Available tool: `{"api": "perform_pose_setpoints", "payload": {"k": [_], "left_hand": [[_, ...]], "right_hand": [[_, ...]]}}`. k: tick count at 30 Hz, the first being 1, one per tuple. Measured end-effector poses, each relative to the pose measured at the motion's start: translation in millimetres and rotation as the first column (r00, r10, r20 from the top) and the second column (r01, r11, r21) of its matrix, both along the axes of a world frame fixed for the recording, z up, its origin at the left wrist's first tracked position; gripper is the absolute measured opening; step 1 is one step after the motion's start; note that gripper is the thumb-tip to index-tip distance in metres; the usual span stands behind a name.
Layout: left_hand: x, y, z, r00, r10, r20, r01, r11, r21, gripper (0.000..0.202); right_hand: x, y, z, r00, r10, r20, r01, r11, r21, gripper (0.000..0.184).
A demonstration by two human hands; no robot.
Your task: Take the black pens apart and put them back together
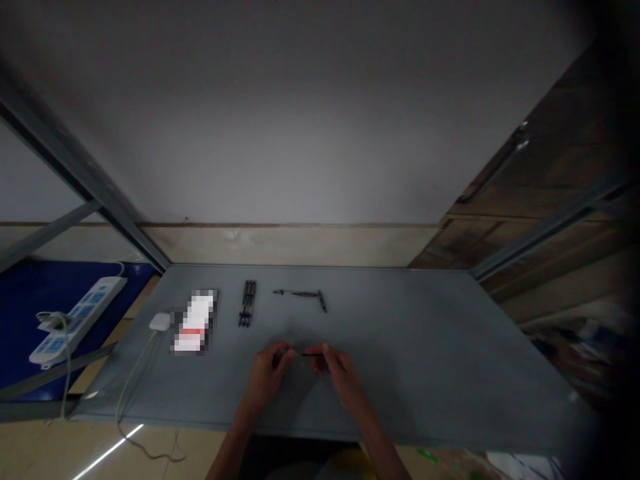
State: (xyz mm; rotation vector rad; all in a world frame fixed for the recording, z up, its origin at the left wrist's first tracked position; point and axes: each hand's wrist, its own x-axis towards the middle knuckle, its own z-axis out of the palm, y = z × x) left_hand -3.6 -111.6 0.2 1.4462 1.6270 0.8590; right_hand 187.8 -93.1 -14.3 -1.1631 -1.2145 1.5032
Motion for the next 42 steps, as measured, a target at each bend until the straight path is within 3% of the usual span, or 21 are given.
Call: {"api": "perform_pose_setpoints", "payload": {"k": [4, 10, 16, 21, 26, 33, 42], "left_hand": [[-0.7, -0.1, -5.0, 0.997, -0.056, -0.043, 0.057, 0.998, 0.011, 0.042], [-0.6, -0.5, -7.4, 0.998, -0.042, 0.050, 0.041, 0.999, 0.016, 0.033], [-0.7, -0.4, -5.6, 0.998, -0.030, 0.052, 0.031, 0.999, -0.016, 0.037], [-0.7, -0.3, -4.1, 0.997, -0.045, 0.064, 0.047, 0.999, -0.022, 0.036], [-1.0, -0.5, -2.3, 0.999, -0.024, 0.028, 0.024, 0.999, -0.022, 0.039], [-0.1, 0.4, -1.6, 0.999, -0.048, 0.021, 0.048, 0.999, 0.014, 0.037], [-0.6, -0.2, -1.0, 0.998, -0.048, 0.040, 0.048, 0.999, 0.003, 0.033]], "right_hand": [[0.3, -0.5, 0.1, 0.999, -0.005, 0.039, 0.004, 0.999, 0.039, 0.048], [0.0, 0.5, 2.4, 1.000, 0.000, 0.020, -0.003, 0.993, 0.119, 0.045], [-0.5, -0.3, 0.3, 0.998, 0.055, -0.021, -0.054, 0.997, 0.062, 0.048], [-1.3, -0.5, -0.3, 0.997, 0.032, -0.071, -0.030, 0.999, 0.024, 0.048], [-1.2, -0.2, 0.0, 1.000, -0.008, 0.004, 0.007, 0.999, 0.043, 0.051], [0.1, -0.3, 1.0, 0.999, 0.027, 0.036, -0.031, 0.995, 0.097, 0.052], [-2.8, 0.5, 4.5, 0.999, 0.026, 0.023, -0.027, 1.000, 0.014, 0.050]]}}
